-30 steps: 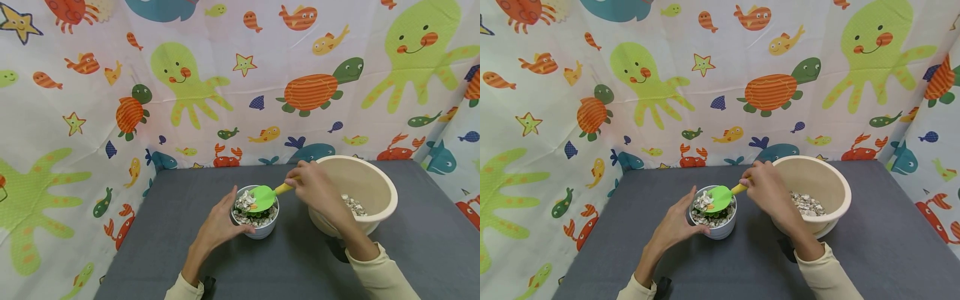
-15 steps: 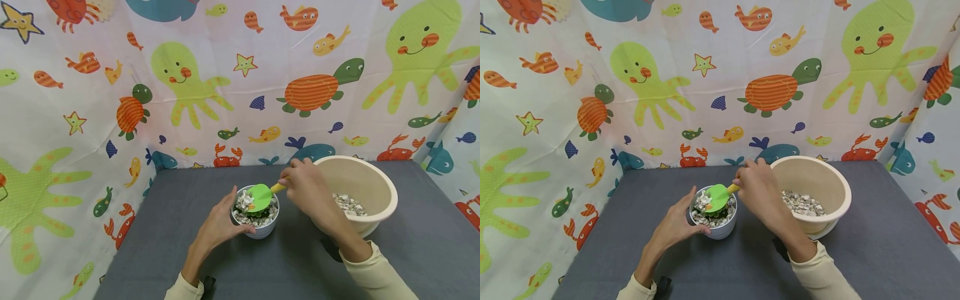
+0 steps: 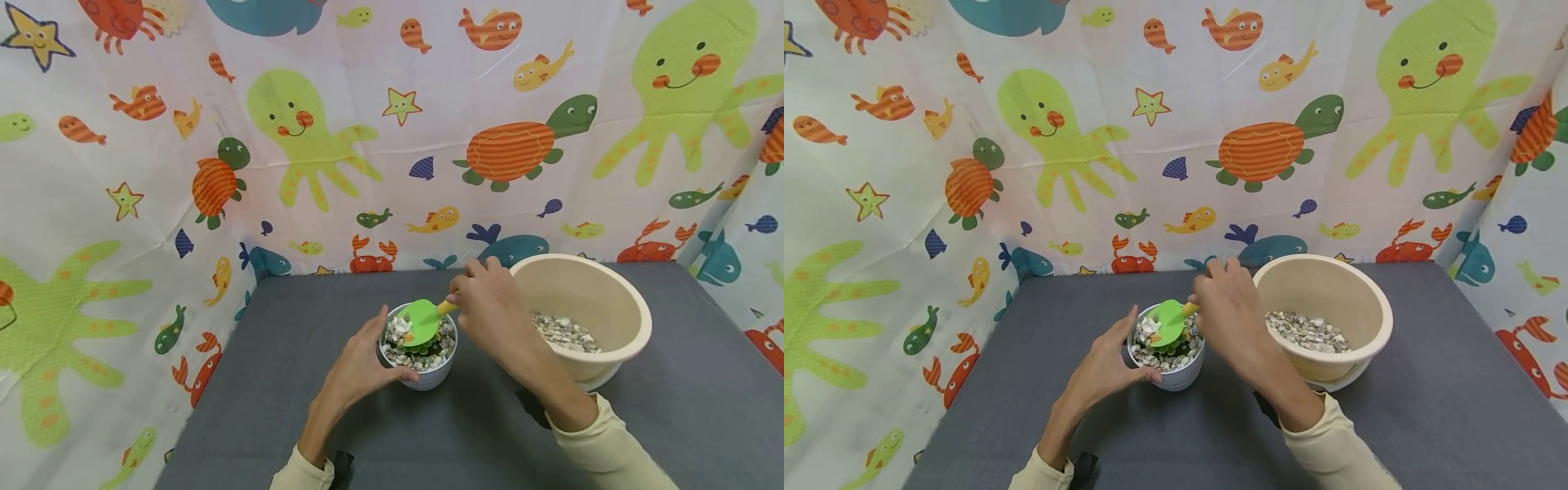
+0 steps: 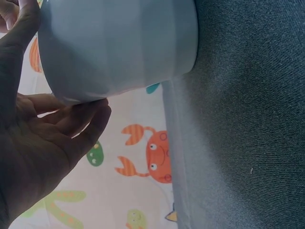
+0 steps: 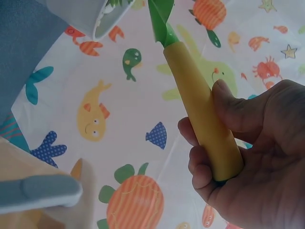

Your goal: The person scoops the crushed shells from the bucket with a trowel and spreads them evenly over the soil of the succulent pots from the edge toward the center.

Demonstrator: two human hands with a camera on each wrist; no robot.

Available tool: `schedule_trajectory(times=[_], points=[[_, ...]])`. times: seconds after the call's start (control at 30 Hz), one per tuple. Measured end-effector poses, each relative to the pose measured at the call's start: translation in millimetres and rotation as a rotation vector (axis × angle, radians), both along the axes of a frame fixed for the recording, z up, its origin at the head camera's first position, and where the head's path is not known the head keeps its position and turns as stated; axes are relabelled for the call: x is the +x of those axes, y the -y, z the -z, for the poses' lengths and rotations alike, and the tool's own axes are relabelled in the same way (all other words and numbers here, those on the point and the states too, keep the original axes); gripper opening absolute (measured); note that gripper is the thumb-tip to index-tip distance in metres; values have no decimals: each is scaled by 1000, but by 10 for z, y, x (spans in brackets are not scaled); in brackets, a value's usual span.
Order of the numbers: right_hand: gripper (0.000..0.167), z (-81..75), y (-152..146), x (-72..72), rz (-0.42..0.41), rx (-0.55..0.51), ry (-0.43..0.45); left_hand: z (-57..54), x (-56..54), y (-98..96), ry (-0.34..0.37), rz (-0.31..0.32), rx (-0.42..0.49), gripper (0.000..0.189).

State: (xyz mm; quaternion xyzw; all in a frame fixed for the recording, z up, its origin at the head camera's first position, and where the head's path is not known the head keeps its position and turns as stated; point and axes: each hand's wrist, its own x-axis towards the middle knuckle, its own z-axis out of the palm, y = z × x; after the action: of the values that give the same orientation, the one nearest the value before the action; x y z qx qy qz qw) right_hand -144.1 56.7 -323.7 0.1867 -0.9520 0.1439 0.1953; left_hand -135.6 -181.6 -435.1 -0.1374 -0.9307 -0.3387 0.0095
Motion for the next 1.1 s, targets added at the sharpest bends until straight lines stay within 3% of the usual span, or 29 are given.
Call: schedule_trajectory(times=[0.27,0.7,1.1], points=[[8,-26,66,44,4,66,-76,-29,34,5,-21,-20,-4,124],[14,-49,115,79,18,91,-146,-67,79,29,14,-62,-36,118],[17,-59,172,96,27,106,-185,-103,170,31,-90,-55,-139,110]])
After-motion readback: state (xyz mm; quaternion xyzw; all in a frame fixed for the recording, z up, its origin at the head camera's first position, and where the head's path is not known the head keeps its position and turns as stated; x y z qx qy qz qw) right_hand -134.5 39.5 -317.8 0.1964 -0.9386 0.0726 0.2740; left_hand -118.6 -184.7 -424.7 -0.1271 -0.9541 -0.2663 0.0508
